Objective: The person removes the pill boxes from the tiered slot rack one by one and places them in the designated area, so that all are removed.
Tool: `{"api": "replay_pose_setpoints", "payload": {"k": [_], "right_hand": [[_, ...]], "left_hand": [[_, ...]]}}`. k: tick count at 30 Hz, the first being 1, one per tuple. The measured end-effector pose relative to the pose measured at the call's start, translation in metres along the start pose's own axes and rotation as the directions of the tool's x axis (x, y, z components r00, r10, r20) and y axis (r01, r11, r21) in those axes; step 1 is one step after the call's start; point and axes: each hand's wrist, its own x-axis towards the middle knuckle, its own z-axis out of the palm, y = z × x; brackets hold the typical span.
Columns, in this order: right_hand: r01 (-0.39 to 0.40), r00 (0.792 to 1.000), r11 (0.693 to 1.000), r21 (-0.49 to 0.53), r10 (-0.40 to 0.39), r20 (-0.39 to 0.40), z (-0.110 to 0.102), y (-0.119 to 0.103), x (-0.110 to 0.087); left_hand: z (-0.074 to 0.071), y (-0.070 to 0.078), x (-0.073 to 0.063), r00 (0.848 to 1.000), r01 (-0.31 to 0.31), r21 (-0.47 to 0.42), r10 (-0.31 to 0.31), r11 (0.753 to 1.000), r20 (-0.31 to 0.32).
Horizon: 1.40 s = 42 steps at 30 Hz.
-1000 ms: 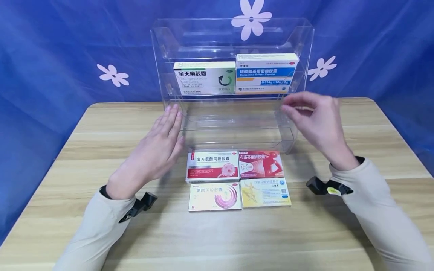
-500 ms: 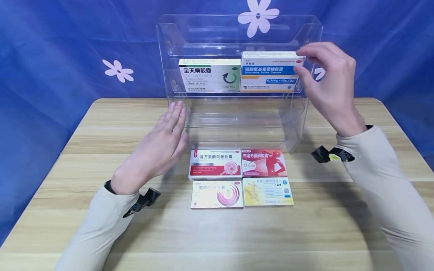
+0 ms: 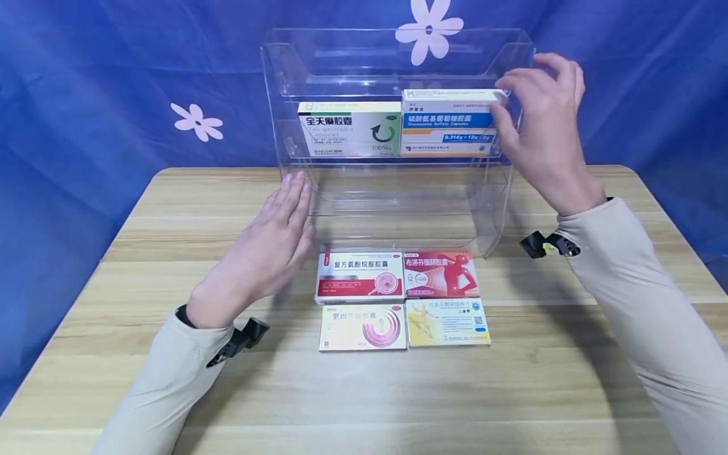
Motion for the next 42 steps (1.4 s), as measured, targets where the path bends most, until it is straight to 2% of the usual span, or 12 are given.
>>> {"api": "replay_pose_setpoints", "payload": {"k": [3, 9, 12, 16, 20, 27, 32, 39, 42], "right_hand": [[-0.001, 1.000, 1.000, -0.014, 0.002, 0.025, 0.002, 0.002, -0.001], [-0.113, 0.990, 0.994, 0.006, 0.113, 0.086, 0.005, 0.005, 0.000], [-0.168, 0.980, 0.985, 0.043, 0.162, 0.119, 0.005, 0.005, 0.003], [-0.255, 0.955, 0.964, 0.078, 0.238, 0.176, 0.002, 0.006, 0.006], [-0.303, 0.939, 0.949, 0.088, 0.282, 0.197, 0.000, 0.007, 0.007], [-0.348, 0.932, 0.925, 0.150, 0.325, 0.160, -0.003, 0.013, 0.008], [-0.403, 0.906, 0.904, 0.140, 0.373, 0.198, -0.006, 0.014, 0.010], [-0.396, 0.893, 0.914, 0.082, 0.363, 0.266, -0.010, 0.011, 0.012], [-0.394, 0.897, 0.915, 0.086, 0.362, 0.254, -0.013, 0.009, 0.012]], "left_hand": [[0.000, 0.001, 0.000, 1.000, 0.005, 0.002, -0.005, 1.000, 0.003], [0.000, 0.002, 0.000, 1.000, 0.021, -0.004, -0.021, 1.000, 0.021], [0.001, 0.002, 0.001, 1.000, 0.024, -0.011, -0.024, 1.000, 0.015], [0.001, 0.005, 0.001, 1.000, 0.027, -0.006, -0.026, 1.000, 0.009], [0.002, 0.008, 0.002, 0.999, 0.029, 0.003, -0.029, 1.000, 0.012], [0.003, 0.012, 0.002, 0.999, 0.032, 0.006, -0.032, 0.999, 0.004], [0.003, 0.011, 0.003, 1.000, 0.029, -0.004, -0.029, 1.000, 0.003], [0.003, 0.011, 0.003, 0.999, 0.034, 0.004, -0.034, 0.999, 0.007], [0.002, 0.012, 0.003, 0.999, 0.035, 0.002, -0.035, 0.999, 0.014]]}}
